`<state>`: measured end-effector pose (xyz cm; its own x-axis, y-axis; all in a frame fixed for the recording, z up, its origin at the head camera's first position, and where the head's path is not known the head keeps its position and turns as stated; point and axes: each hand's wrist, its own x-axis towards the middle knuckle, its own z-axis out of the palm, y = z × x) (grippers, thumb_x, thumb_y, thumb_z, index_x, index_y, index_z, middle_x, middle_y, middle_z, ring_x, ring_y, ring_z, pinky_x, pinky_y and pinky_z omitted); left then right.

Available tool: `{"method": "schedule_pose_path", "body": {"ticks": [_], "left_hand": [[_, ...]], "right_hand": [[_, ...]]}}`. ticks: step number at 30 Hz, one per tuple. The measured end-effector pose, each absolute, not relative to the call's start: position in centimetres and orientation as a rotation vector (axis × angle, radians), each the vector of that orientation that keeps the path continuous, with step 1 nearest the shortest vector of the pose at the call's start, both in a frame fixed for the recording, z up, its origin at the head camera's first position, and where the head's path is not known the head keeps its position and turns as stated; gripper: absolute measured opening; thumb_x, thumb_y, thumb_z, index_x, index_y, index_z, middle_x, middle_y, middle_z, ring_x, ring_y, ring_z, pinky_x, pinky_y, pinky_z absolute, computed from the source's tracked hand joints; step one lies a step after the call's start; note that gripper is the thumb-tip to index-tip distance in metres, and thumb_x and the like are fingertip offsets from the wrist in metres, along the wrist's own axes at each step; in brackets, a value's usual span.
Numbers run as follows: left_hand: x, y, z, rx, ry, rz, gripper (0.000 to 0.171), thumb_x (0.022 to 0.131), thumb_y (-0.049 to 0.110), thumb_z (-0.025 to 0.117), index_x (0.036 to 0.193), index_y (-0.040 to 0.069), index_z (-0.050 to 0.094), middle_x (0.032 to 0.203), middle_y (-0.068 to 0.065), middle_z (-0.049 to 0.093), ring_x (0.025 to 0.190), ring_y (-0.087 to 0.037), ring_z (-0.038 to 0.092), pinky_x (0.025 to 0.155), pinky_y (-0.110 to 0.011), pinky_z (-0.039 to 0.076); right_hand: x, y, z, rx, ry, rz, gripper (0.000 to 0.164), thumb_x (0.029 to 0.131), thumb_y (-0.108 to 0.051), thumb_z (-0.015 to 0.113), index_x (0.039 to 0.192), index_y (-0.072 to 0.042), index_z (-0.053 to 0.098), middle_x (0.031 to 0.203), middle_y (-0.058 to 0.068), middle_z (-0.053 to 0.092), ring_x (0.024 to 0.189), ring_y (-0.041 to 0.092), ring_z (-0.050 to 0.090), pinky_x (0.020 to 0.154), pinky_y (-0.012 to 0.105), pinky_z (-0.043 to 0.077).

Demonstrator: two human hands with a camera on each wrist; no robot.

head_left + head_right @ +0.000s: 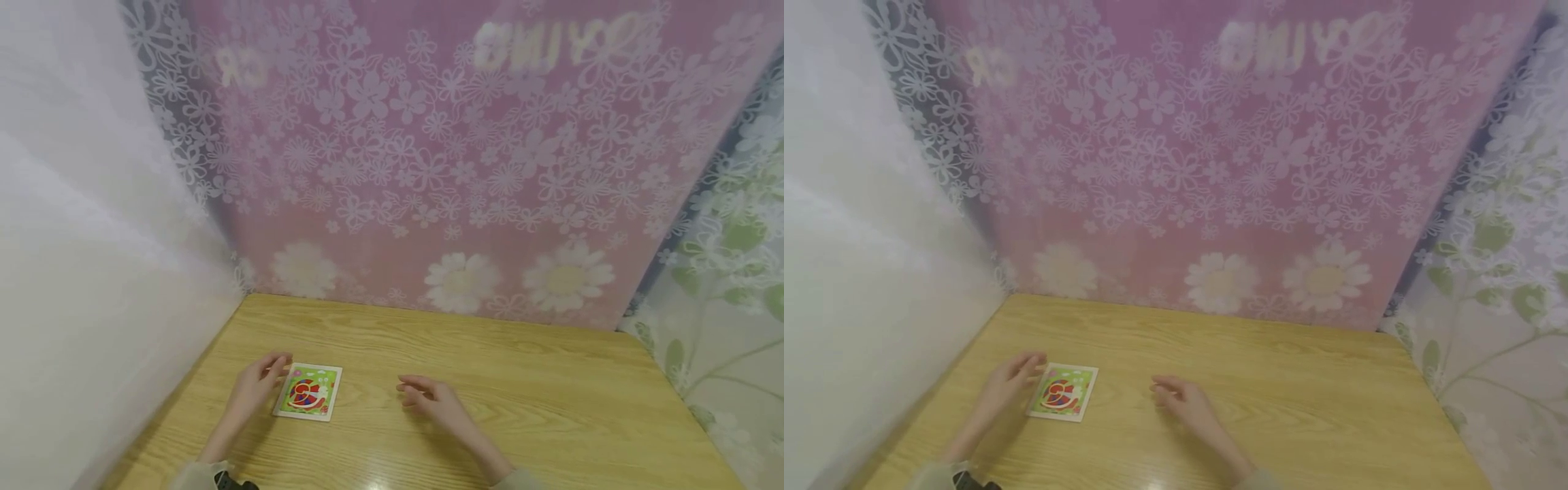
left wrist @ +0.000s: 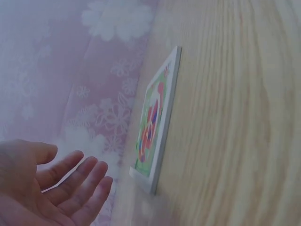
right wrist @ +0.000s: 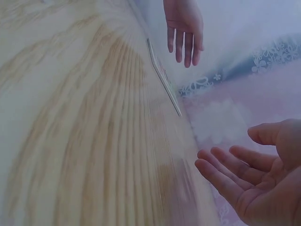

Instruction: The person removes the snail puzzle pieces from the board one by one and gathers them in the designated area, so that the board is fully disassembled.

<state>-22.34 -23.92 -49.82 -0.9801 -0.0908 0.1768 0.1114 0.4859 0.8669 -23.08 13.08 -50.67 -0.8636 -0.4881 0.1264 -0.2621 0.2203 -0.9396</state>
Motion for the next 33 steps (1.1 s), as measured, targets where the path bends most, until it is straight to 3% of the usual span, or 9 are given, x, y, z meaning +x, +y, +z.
{"method": "schedule_pose_path", "body": {"ticks": [5, 12, 23, 33], "left_hand": [[-21.5, -24.8, -50.1, 0.035, -2.58, -1.456, 0.033, 0.107, 0.021, 0.053, 0.125, -0.003, 0.066, 0.121, -0.024, 0.068, 0.101, -0.036, 0.071, 0.079, -0.036, 0.061], [-21.0, -25.3, -50.5, 0.077, -2.703, -1.432, 0.038, 0.106, 0.024, 0.055, 0.13, -0.004, 0.063, 0.127, -0.027, 0.065, 0.102, -0.033, 0.07, 0.076, -0.035, 0.06], [-21.3, -25.1, -51.1, 0.178, -2.757, -1.385, 0.042, 0.107, 0.029, 0.052, 0.128, -0.006, 0.065, 0.104, -0.018, 0.074, 0.084, -0.022, 0.07, 0.064, -0.033, 0.055], [-21.7, -24.3, -51.1, 0.16, -2.76, -1.403, 0.028, 0.103, 0.011, 0.058, 0.121, -0.008, 0.067, 0.098, -0.014, 0.073, 0.082, -0.02, 0.07, 0.063, -0.032, 0.059]], "right_hand": [[-23.2, 11.6, -50.7, -0.674, 2.204, -1.746, 0.047, 0.107, -0.019, 0.052, 0.142, 0.012, 0.049, 0.135, 0.031, 0.059, 0.109, 0.042, 0.068, 0.089, 0.037, 0.058], [-23.3, 9.8, -50.7, -0.661, 2.15, -1.736, 0.048, 0.108, -0.02, 0.051, 0.143, 0.012, 0.047, 0.138, 0.031, 0.056, 0.112, 0.042, 0.066, 0.091, 0.036, 0.057], [-22.9, 7.3, -50.9, -0.62, 2.051, -1.779, 0.048, 0.107, -0.018, 0.051, 0.145, 0.011, 0.046, 0.142, 0.032, 0.052, 0.113, 0.041, 0.065, 0.09, 0.038, 0.058], [-22.8, 5.5, -50.9, -0.454, 1.953, -1.888, 0.049, 0.106, -0.015, 0.053, 0.143, 0.015, 0.045, 0.14, 0.033, 0.054, 0.106, 0.039, 0.068, 0.088, 0.038, 0.059]]}}
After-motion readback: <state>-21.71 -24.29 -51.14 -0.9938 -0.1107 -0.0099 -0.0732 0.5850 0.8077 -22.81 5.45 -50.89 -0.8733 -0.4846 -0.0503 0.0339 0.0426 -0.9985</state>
